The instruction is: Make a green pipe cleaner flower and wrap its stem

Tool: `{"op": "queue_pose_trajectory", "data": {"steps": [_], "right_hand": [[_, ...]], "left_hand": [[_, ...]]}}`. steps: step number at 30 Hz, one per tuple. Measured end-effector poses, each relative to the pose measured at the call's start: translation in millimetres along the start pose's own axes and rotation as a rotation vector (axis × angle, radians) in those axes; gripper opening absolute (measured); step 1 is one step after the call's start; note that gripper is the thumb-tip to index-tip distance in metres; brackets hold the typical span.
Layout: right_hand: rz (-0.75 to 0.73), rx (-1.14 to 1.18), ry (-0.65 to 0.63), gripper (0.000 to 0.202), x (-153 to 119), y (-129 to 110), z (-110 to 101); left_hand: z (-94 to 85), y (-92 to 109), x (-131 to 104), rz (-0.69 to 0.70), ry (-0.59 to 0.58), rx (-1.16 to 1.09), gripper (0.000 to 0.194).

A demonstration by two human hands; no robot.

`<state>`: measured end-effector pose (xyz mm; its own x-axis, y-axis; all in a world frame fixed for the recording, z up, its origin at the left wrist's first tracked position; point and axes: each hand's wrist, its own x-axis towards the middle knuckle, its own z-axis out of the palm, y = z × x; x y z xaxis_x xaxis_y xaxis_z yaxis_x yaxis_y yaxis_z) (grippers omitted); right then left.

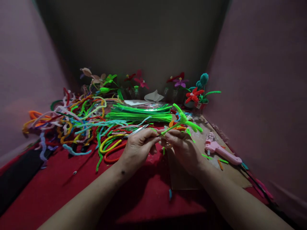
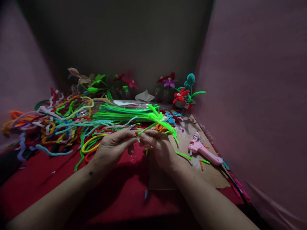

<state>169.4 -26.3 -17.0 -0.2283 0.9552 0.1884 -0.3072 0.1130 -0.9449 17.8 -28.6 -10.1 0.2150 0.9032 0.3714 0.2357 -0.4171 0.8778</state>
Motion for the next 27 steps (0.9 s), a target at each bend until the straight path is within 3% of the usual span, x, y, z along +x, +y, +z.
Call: {"op": "queue_pose_trajectory", "data": {"steps": [8, 13, 16, 19, 23, 25, 27], "right_hand": [[-0.013, -0.193, -0.045, 0.015, 4.1, 0.0, -6.9], [-0.037, -0.005, -0.096, 0.01, 7.4, 4.4, -6.2], [-0.025, 0.044, -0.065, 0.012, 5.4, 2.5, -2.6], [-0.001, -0.043, 0.024, 0.01, 2.5, -1.0, -0.4], [-0.012, -0.188, 0.136, 0.009, 0.6, -2.2, -1.7], [0.004, -0.233, 0.132, 0.012, 0.1, -2.8, -2.6], [-0.006, -0.241, 0.082, 0.019, 0.1, -4.0, -3.1]], "left_hand": [[-4.8, 13.8, 1.2, -0.292, -0.216, -0.28, 0.012], [-8.2, 8.9, 2.5, -0.424, -0.4, -0.633, 0.014], [-7.9, 8.6, 2.7, -0.43, -0.462, -0.679, 0.017], [-4.0, 9.5, 1.9, -0.347, -0.382, -0.475, 0.016], [2.5, 2.5, -0.6, -0.078, -0.054, -0.052, 0.011], [3.2, -1.9, -1.6, 0.06, 0.047, 0.112, 0.004], [2.1, -3.3, -1.8, 0.105, 0.067, 0.16, 0.01]]}}
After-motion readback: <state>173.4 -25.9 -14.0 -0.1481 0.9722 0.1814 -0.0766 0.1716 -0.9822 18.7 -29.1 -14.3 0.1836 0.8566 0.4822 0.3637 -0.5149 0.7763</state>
